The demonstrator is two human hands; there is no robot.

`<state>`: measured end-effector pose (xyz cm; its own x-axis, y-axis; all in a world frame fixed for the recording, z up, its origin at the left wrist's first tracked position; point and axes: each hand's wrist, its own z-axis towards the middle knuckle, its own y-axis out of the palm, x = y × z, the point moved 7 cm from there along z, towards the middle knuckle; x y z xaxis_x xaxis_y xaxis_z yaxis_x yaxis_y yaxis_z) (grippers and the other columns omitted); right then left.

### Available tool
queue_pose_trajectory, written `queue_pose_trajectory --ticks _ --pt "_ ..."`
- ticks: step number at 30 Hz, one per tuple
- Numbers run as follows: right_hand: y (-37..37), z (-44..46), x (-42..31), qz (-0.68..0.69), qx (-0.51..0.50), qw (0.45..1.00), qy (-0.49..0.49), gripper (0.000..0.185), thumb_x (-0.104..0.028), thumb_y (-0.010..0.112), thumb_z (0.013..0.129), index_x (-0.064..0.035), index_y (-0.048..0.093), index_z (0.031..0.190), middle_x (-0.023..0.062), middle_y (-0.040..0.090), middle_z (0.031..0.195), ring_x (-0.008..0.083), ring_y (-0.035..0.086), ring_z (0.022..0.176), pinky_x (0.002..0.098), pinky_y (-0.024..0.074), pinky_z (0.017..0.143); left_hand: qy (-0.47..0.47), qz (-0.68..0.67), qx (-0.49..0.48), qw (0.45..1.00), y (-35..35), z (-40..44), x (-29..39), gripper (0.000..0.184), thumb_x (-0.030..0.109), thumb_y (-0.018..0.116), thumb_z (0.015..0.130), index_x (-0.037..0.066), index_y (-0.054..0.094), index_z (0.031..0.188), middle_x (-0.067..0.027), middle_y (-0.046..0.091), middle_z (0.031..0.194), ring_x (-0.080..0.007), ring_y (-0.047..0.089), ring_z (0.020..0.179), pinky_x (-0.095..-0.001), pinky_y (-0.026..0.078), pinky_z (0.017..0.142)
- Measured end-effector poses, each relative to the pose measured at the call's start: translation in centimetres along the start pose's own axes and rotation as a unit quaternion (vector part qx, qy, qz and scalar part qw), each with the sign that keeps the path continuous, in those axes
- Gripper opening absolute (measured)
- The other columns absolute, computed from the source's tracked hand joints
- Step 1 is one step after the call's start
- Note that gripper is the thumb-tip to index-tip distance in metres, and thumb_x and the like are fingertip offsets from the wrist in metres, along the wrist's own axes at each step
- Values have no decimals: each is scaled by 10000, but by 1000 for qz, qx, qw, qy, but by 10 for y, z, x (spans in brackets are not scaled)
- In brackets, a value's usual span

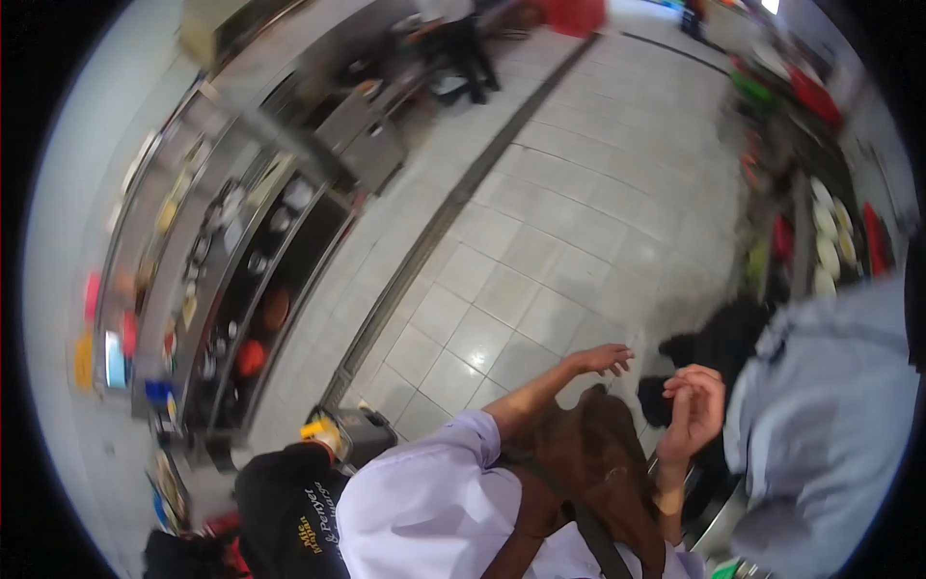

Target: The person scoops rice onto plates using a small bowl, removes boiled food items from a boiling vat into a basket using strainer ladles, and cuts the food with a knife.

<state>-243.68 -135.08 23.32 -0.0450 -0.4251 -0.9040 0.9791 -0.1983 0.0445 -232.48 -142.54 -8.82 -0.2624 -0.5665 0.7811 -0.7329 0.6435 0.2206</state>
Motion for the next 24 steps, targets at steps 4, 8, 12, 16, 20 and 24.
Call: queue_pose_trajectory --ticks 4,8,12,16,20,24 --pt "90 29 139 -32 -129 975 177 109 -18 548 870 -28 590 971 51 581 927 99 572 781 227 463 593 204 -235 -20 950 -101 -52 33 674 617 334 922 151 311 1408 -102 474 1346 -243 415 1257 -434 378 949" --pt "214 89 212 -81 -237 941 227 112 -22 571 851 -25 597 960 56 600 902 119 582 782 238 470 569 267 -396 106 872 -251 -125 -23 776 678 308 890 158 218 1459 -104 340 1459 -266 357 1315 -493 319 1002" --pt "390 177 248 -62 -343 932 102 135 -41 598 830 3 586 957 68 617 883 152 587 763 257 482 582 123 -353 427 823 -407 -223 -193 709 628 285 920 154 243 1445 -119 325 1466 -297 370 1303 -556 273 1035" --pt "593 237 245 -35 -428 903 -22 188 -64 616 805 -2 589 980 112 628 916 196 596 756 296 495 615 22 -376 656 654 -459 -332 -461 759 634 367 883 151 244 1455 -138 336 1452 -356 394 1264 -584 343 945" --pt "770 241 219 105 -487 865 -58 161 -101 601 804 -4 576 930 134 602 843 223 598 716 320 486 638 -54 -521 588 616 -402 -382 -442 780 650 337 883 114 244 1442 -170 451 1357 -363 490 1158 -583 383 886" --pt "898 193 244 120 -598 791 -50 142 -130 589 815 -23 558 903 134 590 810 262 599 735 362 459 611 -140 -538 616 558 -384 -379 -441 626 543 362 928 84 354 1354 -202 528 1233 -377 577 1009 -578 450 749"
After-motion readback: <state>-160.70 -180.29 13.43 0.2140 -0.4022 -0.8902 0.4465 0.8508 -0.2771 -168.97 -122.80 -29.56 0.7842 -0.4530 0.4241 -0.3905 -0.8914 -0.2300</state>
